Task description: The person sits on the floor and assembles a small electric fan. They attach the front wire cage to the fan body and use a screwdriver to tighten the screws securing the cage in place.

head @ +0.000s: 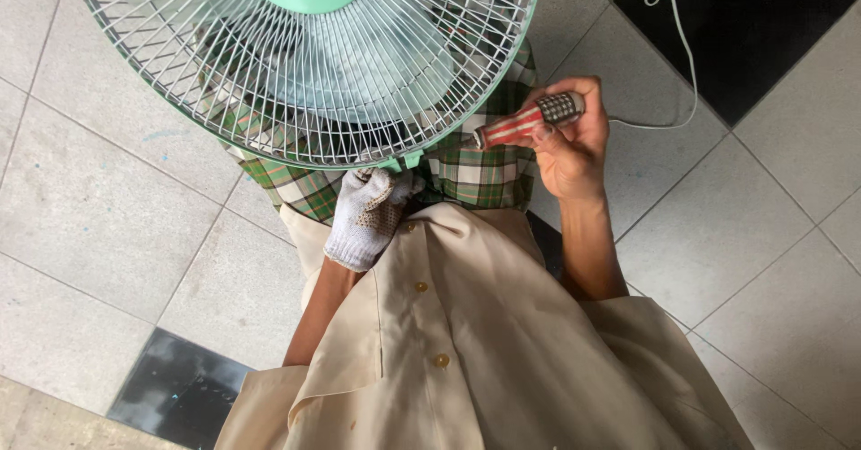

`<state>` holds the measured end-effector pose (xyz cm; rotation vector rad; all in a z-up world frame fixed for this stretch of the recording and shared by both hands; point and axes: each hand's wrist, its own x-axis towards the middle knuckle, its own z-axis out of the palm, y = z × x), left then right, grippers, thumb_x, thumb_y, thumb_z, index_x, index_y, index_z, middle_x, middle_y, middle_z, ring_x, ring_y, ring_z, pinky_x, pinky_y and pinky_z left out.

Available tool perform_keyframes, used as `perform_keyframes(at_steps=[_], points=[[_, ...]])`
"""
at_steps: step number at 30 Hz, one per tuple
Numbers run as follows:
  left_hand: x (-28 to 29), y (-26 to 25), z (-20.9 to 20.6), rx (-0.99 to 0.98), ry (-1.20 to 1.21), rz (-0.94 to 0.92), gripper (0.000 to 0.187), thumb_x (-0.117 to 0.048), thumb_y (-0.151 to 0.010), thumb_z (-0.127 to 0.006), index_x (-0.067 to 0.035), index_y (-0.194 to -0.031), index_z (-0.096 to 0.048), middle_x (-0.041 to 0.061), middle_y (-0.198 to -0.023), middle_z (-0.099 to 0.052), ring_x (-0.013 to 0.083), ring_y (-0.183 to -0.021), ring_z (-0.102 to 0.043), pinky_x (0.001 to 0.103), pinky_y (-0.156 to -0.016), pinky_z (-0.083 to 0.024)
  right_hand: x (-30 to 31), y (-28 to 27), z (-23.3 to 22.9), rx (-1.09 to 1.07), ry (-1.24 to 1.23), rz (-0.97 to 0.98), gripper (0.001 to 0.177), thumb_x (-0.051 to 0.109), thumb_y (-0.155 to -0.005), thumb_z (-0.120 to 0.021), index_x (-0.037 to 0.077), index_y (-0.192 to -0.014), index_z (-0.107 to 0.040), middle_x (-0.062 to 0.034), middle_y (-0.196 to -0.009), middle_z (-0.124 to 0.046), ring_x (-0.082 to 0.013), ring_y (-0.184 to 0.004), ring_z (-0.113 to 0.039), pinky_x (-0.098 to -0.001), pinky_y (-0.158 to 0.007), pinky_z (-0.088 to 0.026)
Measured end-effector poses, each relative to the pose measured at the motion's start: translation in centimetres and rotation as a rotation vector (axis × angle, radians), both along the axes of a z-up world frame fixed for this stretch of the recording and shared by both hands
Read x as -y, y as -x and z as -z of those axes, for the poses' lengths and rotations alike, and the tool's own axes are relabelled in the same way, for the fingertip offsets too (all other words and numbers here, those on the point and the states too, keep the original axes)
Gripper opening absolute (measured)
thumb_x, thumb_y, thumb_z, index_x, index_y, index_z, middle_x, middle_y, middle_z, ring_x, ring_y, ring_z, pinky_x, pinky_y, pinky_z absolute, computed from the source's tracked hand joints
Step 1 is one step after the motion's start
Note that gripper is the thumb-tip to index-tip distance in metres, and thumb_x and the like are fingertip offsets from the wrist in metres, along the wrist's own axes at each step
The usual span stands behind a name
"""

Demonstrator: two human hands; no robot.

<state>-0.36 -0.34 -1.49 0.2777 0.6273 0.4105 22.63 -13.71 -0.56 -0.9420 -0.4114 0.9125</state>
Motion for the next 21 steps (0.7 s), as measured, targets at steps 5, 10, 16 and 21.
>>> perform_keyframes(at_steps=[5, 10, 16, 21], points=[[0.0, -0.3, -0.8, 0.016, 0.007, -0.027, 0.022, -0.016, -0.083, -0.076, -0.002, -0.092, -0.062, 0.009, -0.097, -0.065, 0.0208, -0.084, -0.061, 0.039, -0.085, -0.052, 0.4, -0.7, -0.5, 0.225, 0.158, 0.009, 0.022, 0.011, -0.096, -0.053, 0.001, -0.113, -0.043, -0.0121, -0.096, -0.060, -0.0201, -0.080, -0.068, -0.0342, -0.063, -0.060], [-0.2, -0.5, -1.0, -0.061, 0.029, -0.012, 0.029, -0.017, -0.079, -0.076, -0.003, -0.100, -0.061, 0.009, -0.098, -0.065, 0.0210, -0.087, -0.063, 0.037, -0.083, -0.052, 0.4, -2.6, -1.9, 0.350, 0.218, -0.151, 0.030, 0.021, -0.099, -0.051, -0.001, -0.119, -0.047, -0.0099, -0.091, -0.059, -0.0149, -0.071, -0.060, -0.0280, -0.058, -0.053], [-0.1, -0.2, -0.4, -0.016, 0.007, -0.019, 0.030, -0.016, -0.083, -0.076, -0.002, -0.104, -0.059, 0.010, -0.100, -0.064, 0.0216, -0.087, -0.063, 0.038, -0.084, -0.053, 0.8, -3.5, -2.2, 0.516, 0.484, -0.279, 0.027, 0.022, -0.106, -0.044, -0.004, -0.111, -0.049, -0.0087, -0.081, -0.057, -0.0102, -0.060, -0.050, -0.0222, -0.054, -0.042], [-0.5, -0.4, -0.7, -0.075, 0.010, -0.010, 0.030, -0.016, -0.076, -0.076, -0.005, -0.100, -0.060, 0.007, -0.094, -0.064, 0.0199, -0.082, -0.063, 0.037, -0.079, -0.052, 0.5, -3.7, -3.9, 0.507, 0.305, -0.347, 0.042, 0.028, -0.098, -0.052, 0.000, -0.127, -0.039, -0.0036, -0.085, -0.054, -0.0085, -0.067, -0.050, -0.0245, -0.061, -0.044]])
